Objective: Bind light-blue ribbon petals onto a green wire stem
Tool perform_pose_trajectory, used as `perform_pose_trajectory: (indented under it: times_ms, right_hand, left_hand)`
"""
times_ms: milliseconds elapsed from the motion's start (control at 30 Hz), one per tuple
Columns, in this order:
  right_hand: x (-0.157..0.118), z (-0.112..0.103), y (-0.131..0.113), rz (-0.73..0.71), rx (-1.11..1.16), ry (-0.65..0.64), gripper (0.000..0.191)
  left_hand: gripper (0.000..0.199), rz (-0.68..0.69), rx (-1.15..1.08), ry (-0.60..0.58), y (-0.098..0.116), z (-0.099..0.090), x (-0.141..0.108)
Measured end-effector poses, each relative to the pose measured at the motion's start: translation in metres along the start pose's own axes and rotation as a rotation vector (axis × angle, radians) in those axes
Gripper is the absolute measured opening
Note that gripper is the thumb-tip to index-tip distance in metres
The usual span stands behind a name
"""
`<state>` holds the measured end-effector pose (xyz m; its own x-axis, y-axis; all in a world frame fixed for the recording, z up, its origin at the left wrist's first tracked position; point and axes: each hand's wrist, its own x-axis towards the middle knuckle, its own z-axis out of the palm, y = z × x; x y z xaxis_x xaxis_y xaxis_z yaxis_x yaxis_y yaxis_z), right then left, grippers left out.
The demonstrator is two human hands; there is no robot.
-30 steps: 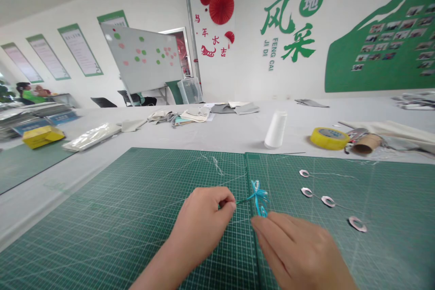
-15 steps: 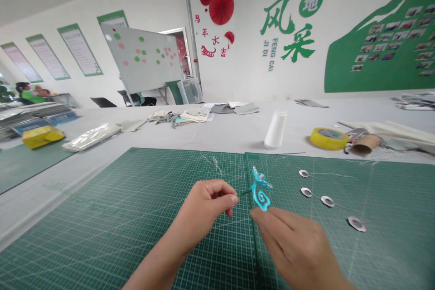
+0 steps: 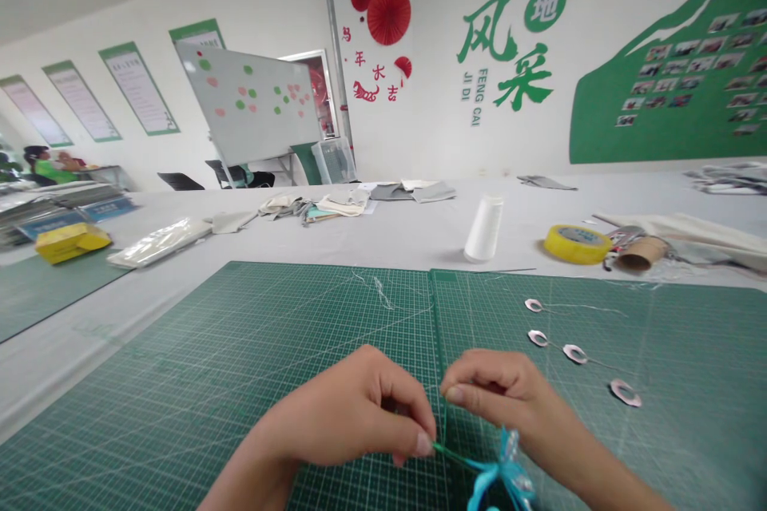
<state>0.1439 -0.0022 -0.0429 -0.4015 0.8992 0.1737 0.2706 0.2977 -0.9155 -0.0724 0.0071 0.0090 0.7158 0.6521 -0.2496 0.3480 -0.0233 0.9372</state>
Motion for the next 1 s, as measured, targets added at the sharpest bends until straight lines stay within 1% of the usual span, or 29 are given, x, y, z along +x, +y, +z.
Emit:
perform_pose_trajectory:
  times_ms: [100, 200, 333, 433, 567, 733, 867, 1000]
  right_hand:
    - [0.0, -0.004, -0.003, -0.013, -0.064, -0.031, 0.023]
    - [-0.002, -0.005, -0.011, -0.046, -0.169, -0.01, 0.021]
    - [-0.008, -0.002, -0.019, -0.136, -0.306, 0.077, 0.022]
    - [-0.014, 0.002, -0.022, -0.25, -0.384, 0.125, 0.023]
    - [-0.021, 0.01, -0.022, -0.381, -0.542, 0.19, 0.024]
    - [-0.023, 0.018, -0.017, -0.509, -0.831, 0.259, 0.027]
    - [-0.021, 0.025, -0.013, -0.649, -1.023, 0.315, 0.029]
    - [-0.019, 0.028, -0.008, -0.653, -1.05, 0.351, 0.029]
  left_hand:
    - [0.012, 0.009, 0.247, 0.045, -0.001, 0.003, -0.001]
    - [0.015, 0.023, 0.435, 0.152, -0.003, 0.006, 0.0]
    - [0.019, 0.036, 0.544, 0.281, -0.004, 0.008, 0.001]
    - [0.021, 0.038, 0.591, 0.36, -0.003, 0.009, 0.001]
    - [0.021, 0.015, 0.571, 0.457, -0.003, 0.009, 0.004]
    - [0.02, -0.038, 0.524, 0.541, -0.007, 0.008, 0.007]
    - [0.02, -0.032, 0.465, 0.607, -0.009, 0.007, 0.01]
    - [0.018, -0.005, 0.322, 0.611, -0.008, 0.004, 0.012]
